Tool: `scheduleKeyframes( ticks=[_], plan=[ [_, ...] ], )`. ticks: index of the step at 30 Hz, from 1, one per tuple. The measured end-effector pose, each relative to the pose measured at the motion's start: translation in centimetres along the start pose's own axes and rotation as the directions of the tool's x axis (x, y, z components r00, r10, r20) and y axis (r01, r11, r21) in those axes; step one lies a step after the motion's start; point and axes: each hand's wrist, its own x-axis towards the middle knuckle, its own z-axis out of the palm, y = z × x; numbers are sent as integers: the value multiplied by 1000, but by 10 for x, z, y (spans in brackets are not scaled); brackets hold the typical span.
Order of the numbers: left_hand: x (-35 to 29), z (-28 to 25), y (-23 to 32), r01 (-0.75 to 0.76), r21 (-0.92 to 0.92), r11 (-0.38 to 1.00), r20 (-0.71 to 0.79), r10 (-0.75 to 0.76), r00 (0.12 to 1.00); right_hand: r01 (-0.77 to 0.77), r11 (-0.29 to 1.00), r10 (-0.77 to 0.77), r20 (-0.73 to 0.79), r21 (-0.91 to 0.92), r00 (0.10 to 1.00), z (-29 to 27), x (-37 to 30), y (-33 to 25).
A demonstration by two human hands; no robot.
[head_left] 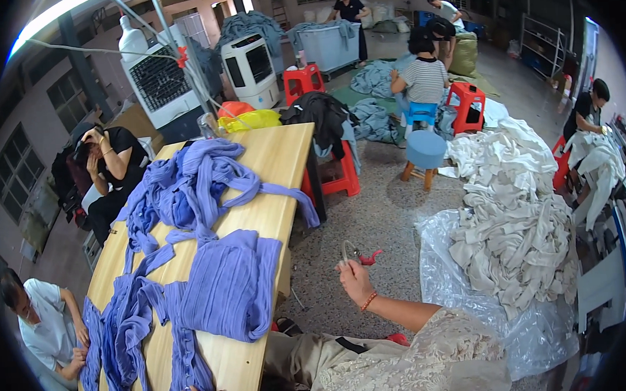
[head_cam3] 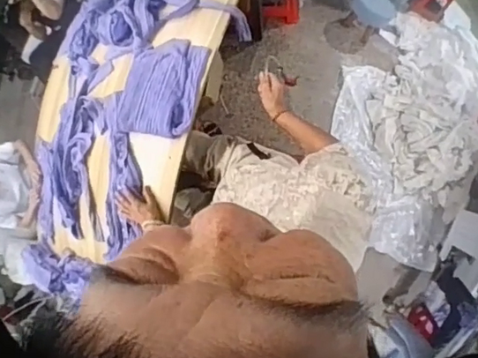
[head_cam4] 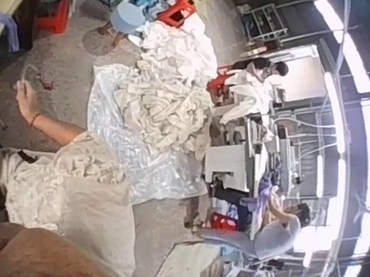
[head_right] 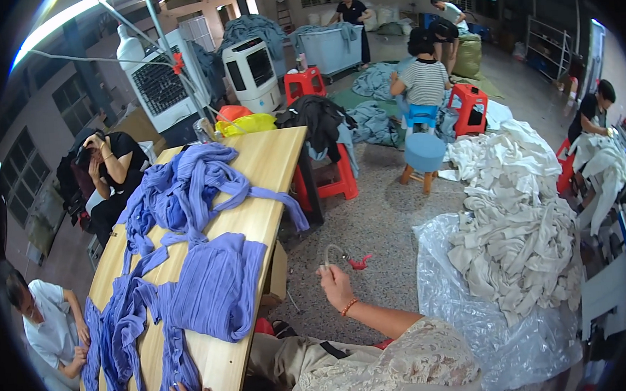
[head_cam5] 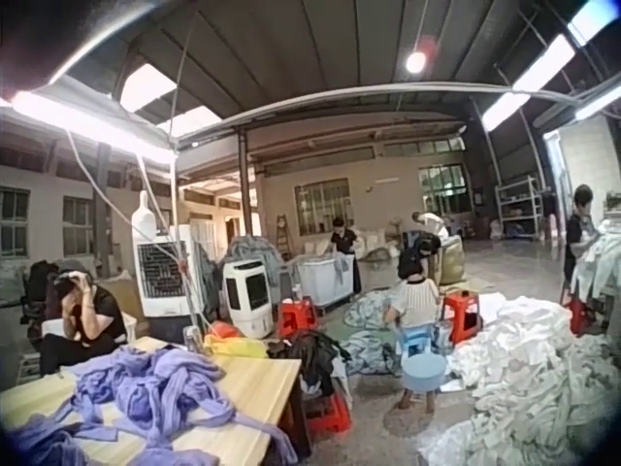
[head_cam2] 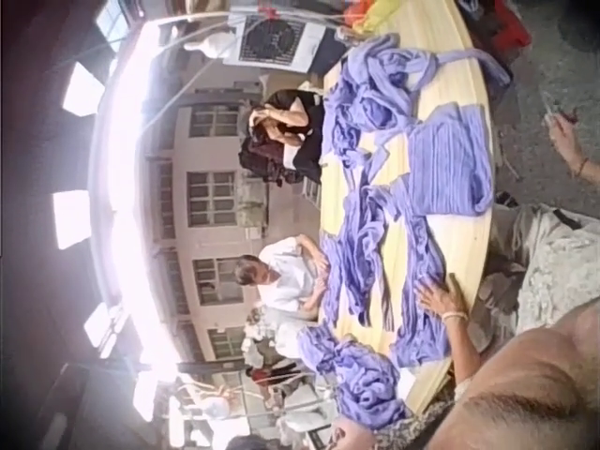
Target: Inspecting garments for quality, trimming loose threads with scissors, and folding them neatly on a table.
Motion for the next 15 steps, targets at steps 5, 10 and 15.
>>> scheduleKeyframes(
  ticks=[5, 10, 15],
  plan=[
    [-12, 5, 13, -297, -37, 954, -434, 252, 865, 256, 957, -270, 101, 133, 957, 9, -24, -82],
    [-18, -52, 93, -9, -940, 342, 106, 315, 943, 357, 876, -456, 317, 324, 832, 10, -68, -160],
    [9, -88, 187, 714, -549, -434, 14, 849, 528, 734, 510, -848, 407, 448, 341, 11, -80, -176]
  ],
)
